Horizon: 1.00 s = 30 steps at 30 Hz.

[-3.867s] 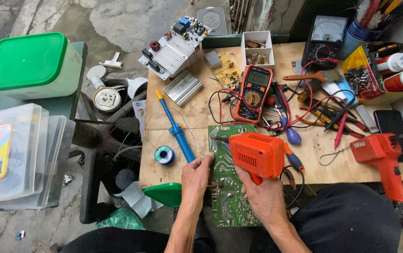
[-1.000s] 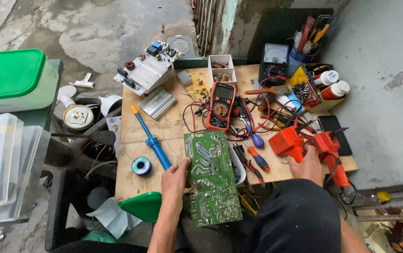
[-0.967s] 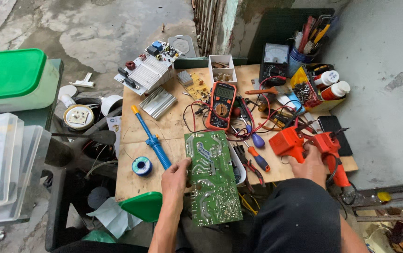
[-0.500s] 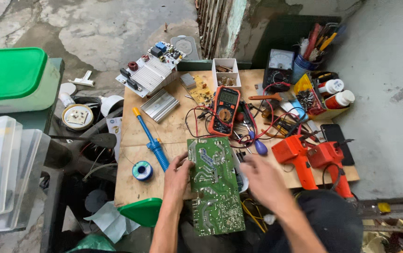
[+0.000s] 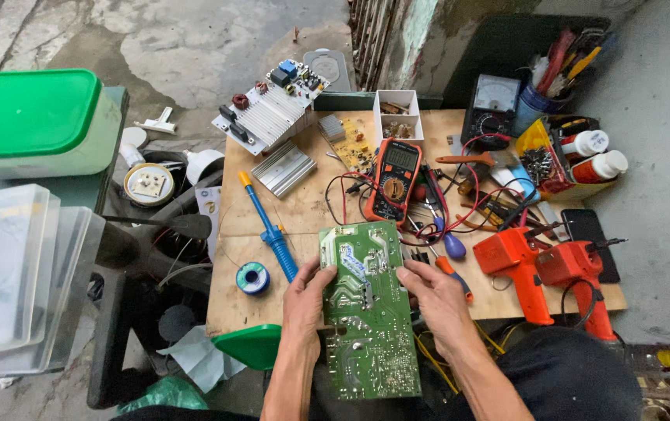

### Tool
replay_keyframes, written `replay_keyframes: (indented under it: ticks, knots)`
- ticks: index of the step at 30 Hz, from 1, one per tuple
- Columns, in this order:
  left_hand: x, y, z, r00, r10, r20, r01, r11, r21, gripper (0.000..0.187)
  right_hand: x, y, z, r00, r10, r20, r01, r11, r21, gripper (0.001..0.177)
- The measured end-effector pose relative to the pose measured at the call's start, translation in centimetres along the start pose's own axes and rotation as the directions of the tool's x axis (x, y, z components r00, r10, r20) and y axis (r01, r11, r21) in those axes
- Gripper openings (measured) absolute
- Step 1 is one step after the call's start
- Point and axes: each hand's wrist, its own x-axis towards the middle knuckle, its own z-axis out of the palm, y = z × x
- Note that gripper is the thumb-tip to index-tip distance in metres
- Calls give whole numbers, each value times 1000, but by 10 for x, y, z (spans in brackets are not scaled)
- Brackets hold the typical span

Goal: The person uses a heat gun to apply heat to a green circuit board held in their left hand. They then pick up a silver metal heatsink assembly, place it on the table, and return to heating the circuit board with the heat gun.

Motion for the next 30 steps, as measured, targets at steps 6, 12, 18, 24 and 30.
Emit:
replay_keyframes:
  ticks: [6,12,18,24,30]
  knots:
    - [-55,42,11,990,-135,-30,138,983,119,69,-10,-8,-6,994,96,58,-103,984,143,39]
    - [-45,26,2,991,-82,109,96,986,-133,58,3,24,-9,993,7,118,-34,973,227,42]
    - [-61,35,6,986,-57,158,72,993,-94,63,3,38,-15,987,-87,136,42,952,302,42]
    - [-62,28,3,976,81,201,-59,992,-114,55,7,48,-17,969,-169,181,105,942,320,39]
    - [-72,31,0,993,19,115,-11,997,-71,55,-10,40,-14,989,-86,119,45,951,307,49]
